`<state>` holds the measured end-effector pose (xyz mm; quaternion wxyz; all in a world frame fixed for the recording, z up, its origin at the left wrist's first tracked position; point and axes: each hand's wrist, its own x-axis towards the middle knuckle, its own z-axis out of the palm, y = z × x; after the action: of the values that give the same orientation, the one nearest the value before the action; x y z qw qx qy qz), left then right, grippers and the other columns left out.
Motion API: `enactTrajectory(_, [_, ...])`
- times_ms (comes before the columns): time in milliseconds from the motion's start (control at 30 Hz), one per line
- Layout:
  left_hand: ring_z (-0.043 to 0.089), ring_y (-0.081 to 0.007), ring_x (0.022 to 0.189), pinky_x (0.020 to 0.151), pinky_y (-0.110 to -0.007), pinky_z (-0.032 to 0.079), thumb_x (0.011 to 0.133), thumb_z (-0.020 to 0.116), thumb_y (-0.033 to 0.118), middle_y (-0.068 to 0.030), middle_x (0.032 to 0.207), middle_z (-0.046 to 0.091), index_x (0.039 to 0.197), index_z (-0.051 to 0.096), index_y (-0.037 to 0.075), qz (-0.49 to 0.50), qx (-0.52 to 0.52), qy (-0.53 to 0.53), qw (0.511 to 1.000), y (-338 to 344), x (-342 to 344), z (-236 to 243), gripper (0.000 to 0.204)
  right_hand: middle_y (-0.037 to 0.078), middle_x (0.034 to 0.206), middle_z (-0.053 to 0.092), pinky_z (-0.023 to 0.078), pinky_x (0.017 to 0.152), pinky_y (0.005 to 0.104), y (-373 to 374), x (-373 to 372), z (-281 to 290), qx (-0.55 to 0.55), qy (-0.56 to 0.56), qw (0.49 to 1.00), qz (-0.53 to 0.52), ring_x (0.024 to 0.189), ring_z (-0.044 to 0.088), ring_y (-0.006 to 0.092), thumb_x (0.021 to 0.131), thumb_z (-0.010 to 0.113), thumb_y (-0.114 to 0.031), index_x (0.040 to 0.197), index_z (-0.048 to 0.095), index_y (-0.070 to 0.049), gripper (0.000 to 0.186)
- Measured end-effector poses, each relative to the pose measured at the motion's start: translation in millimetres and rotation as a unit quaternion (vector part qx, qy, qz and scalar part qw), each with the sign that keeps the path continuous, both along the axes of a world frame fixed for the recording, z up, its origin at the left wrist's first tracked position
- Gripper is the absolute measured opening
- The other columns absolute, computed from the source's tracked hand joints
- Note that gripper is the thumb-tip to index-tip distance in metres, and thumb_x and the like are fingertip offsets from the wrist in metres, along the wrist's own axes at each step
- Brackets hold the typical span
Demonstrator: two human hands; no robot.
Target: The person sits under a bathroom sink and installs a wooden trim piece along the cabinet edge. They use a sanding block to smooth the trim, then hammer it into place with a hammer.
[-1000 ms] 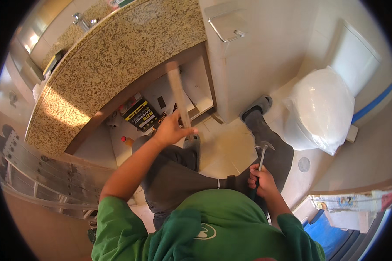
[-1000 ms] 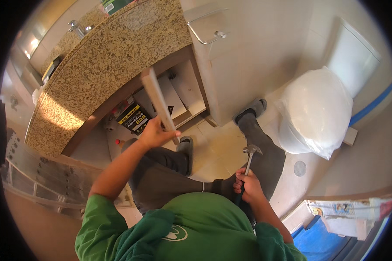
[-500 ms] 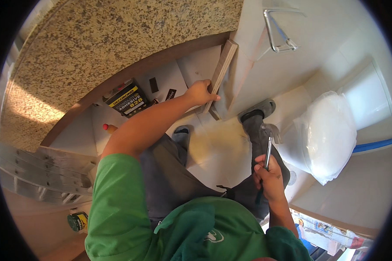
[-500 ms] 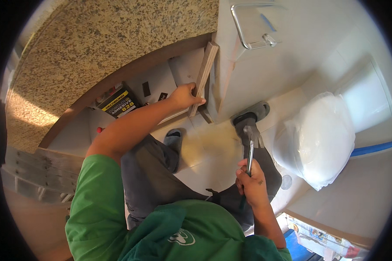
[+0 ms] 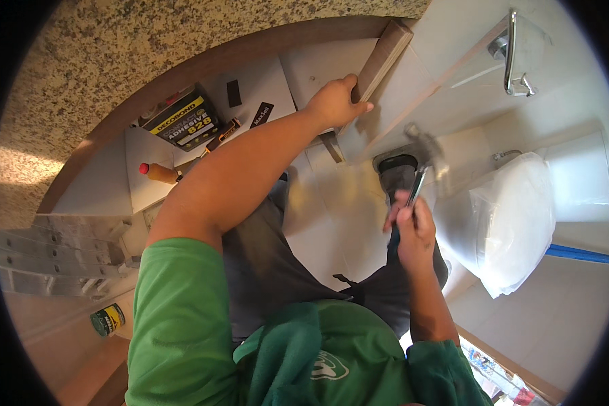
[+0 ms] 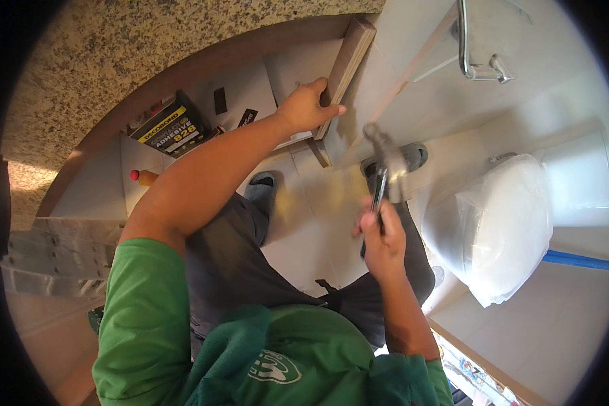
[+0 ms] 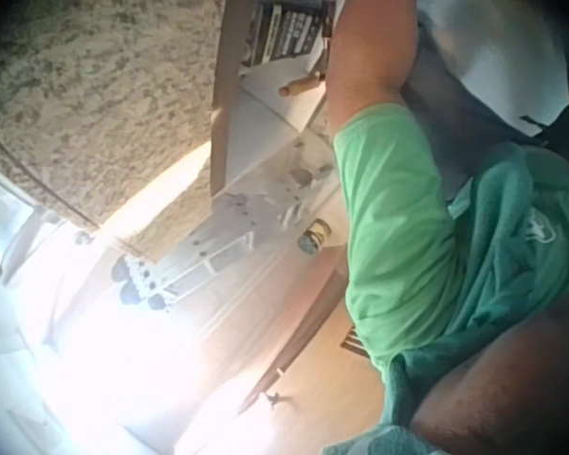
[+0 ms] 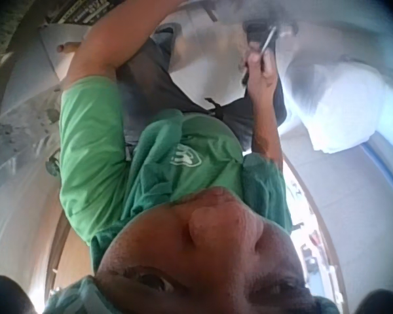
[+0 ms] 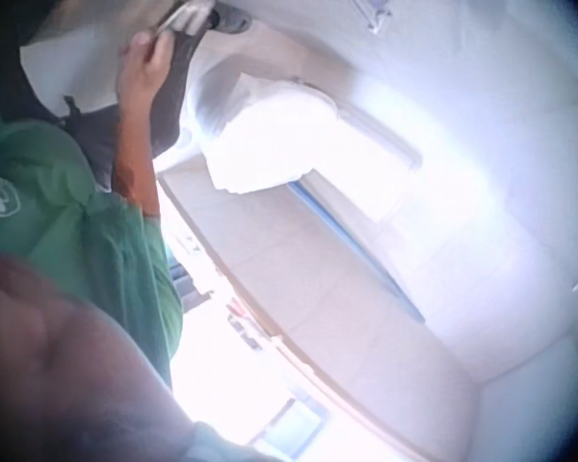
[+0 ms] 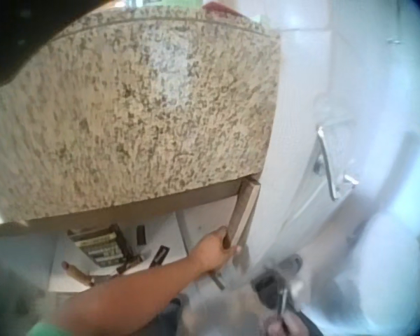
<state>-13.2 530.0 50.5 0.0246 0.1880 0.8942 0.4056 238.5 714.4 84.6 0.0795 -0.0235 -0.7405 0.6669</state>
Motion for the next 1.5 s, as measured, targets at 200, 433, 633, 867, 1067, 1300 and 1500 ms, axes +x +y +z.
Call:
enactTrajectory(200, [0.07,-0.038,0.086,0.078,-0.045,0.055,0.088,0.071,0.057,-0.0251,0.09,0.07,0.101,0.062,-0.004,0.017,-0.007,0.002,1.0,7.5,-4.7,7.8,0.064,-0.003,0.068,0.047,0.034,0.051,0.0224,-7.2,-67.1,-26.1,-0.06,-0.016,0.998,-0.024,0.057,0.04,0.0047,0.105,0.059,-0.035,0.099,0.053,-0.002,0.034])
enactTrajectory(433, [0.071,-0.0372,0.087,0.08,-0.047,0.055,0.093,0.054,0.07,-0.0241,0.088,0.07,0.102,0.064,-0.005,0.024,-0.057,-0.004,0.998,14.0,-7.3,29.5,0.076,-0.003,0.069,0.045,0.034,0.053,0.0236,-40.0,-122.3,-22.1,-0.115,0.041,0.99,-0.07,0.059,0.04,0.0055,0.106,0.058,-0.034,0.097,0.05,-0.006,0.031])
enactTrajectory(633, [0.07,-0.0362,0.101,0.087,-0.047,0.055,0.097,0.049,0.067,-0.0207,0.104,0.073,0.118,0.061,-0.004,0.009,-0.135,-0.027,0.99,14.5,-11.6,45.2,0.075,0.0,0.072,0.045,0.038,0.057,0.0272,-50.5,-140.3,-20.7,-0.151,0.031,0.986,-0.056,0.062,0.041,0.0093,0.107,0.055,-0.031,0.094,0.047,-0.007,0.028])
enactTrajectory(867, [0.071,-0.0356,0.097,0.085,-0.048,0.055,0.098,0.049,0.066,-0.0196,0.1,0.073,0.118,0.059,0.0,0.023,-0.129,0.012,0.991,6.9,-11.9,47.9,0.07,-0.001,0.069,0.045,0.038,0.055,0.026,-58.2,-141.3,-22.4,-0.233,0.0,0.97,-0.072,0.06,0.041,0.0085,0.104,0.06,-0.035,0.091,0.049,-0.006,0.034])
enactTrajectory(1067, [0.072,-0.0348,0.09,0.081,-0.047,0.056,0.097,0.049,0.068,-0.0186,0.09,0.073,0.111,0.06,0.0,0.02,-0.144,0.04,0.989,5.1,-13.1,49.3,0.07,0.001,0.071,0.046,0.038,0.056,0.0265,-62.4,-137.8,-19.4,-0.239,0.071,0.966,-0.075,0.061,0.041,0.0104,0.107,0.052,-0.039,0.087,0.046,-0.007,0.038])
enactTrajectory(1300, [0.072,-0.0353,0.091,0.083,-0.048,0.056,0.098,0.046,0.068,-0.0177,0.092,0.073,0.113,0.06,0.001,0.006,-0.173,0.036,0.984,-2.5,-10.2,56.5,0.07,0.002,0.071,0.046,0.039,0.056,0.027,-72.2,-135.4,-12.9,-0.243,0.107,0.961,-0.08,0.061,0.043,0.0114,0.108,0.05,-0.042,0.086,0.046,-0.008,0.041])
enactTrajectory(1500, [0.072,-0.0357,0.09,0.083,-0.048,0.056,0.098,0.046,0.067,-0.0188,0.093,0.073,0.113,0.06,0.0,-0.003,-0.176,0.053,0.983,-0.7,-14.5,55.9,0.07,0.007,0.073,0.046,0.042,0.058,0.0324,-68.6,-168.5,-34.1,-0.24,0.026,0.969,-0.052,0.062,0.044,0.0163,0.107,0.05,-0.046,0.085,0.044,-0.008,0.044])
